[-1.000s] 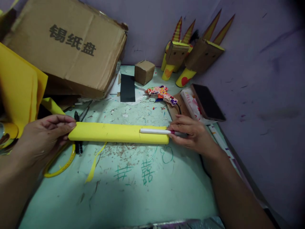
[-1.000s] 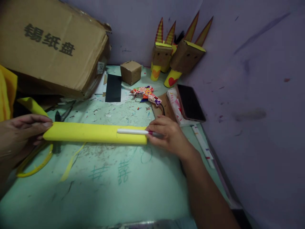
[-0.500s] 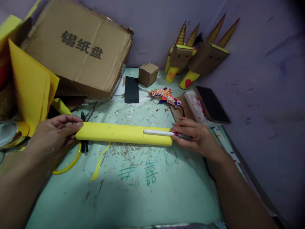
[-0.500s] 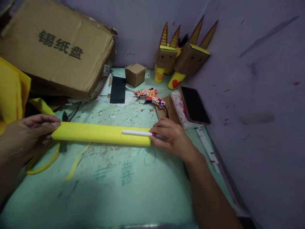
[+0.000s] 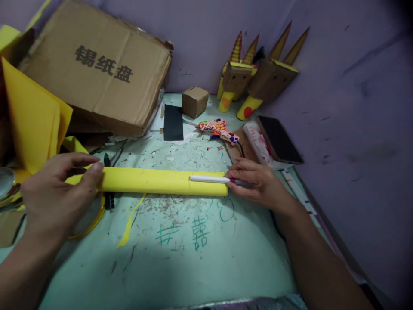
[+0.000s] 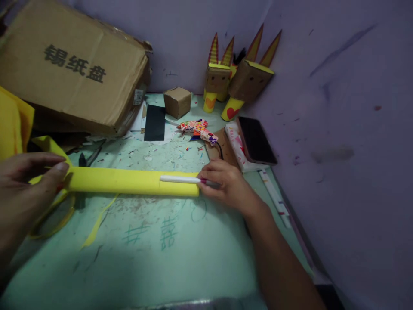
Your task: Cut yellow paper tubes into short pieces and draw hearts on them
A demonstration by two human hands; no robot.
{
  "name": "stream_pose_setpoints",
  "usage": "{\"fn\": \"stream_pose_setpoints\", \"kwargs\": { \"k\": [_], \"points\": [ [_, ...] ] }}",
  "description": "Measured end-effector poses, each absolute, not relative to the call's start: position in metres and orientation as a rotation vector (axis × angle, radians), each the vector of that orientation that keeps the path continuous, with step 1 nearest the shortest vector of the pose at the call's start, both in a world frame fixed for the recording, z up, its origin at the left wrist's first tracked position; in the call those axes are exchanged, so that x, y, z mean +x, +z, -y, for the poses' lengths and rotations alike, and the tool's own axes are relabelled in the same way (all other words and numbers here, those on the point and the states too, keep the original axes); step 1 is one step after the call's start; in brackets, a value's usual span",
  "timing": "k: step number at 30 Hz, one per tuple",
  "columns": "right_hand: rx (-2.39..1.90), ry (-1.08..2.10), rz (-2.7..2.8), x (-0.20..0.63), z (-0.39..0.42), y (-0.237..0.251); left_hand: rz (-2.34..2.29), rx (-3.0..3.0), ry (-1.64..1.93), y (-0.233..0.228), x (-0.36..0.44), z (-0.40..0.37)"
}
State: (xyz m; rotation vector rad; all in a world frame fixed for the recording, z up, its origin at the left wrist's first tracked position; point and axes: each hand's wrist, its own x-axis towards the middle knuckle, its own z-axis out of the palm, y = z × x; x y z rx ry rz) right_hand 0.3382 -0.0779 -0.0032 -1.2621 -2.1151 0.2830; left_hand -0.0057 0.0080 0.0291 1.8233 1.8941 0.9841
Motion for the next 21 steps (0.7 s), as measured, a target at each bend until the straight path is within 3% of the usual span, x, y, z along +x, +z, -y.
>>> {"fn": "stream_pose_setpoints", "kwargs": {
  "k": [5,9,21],
  "points": [
    [-1.240,0.262,2.120,0.337,0.079,-0.003,-1.364,2.448,1.010,0.039,0.027,0.011],
    [-1.240,0.269,2.128,0.337,0.080,-0.003,-1.043,2.457,0.761,0.033,0.060,0.011],
    [-1.211,0.253,2.130,0.336,0.079,-0.002,-0.821,2.504,0.628,0.013,0.088,0.008]
  ]
}}
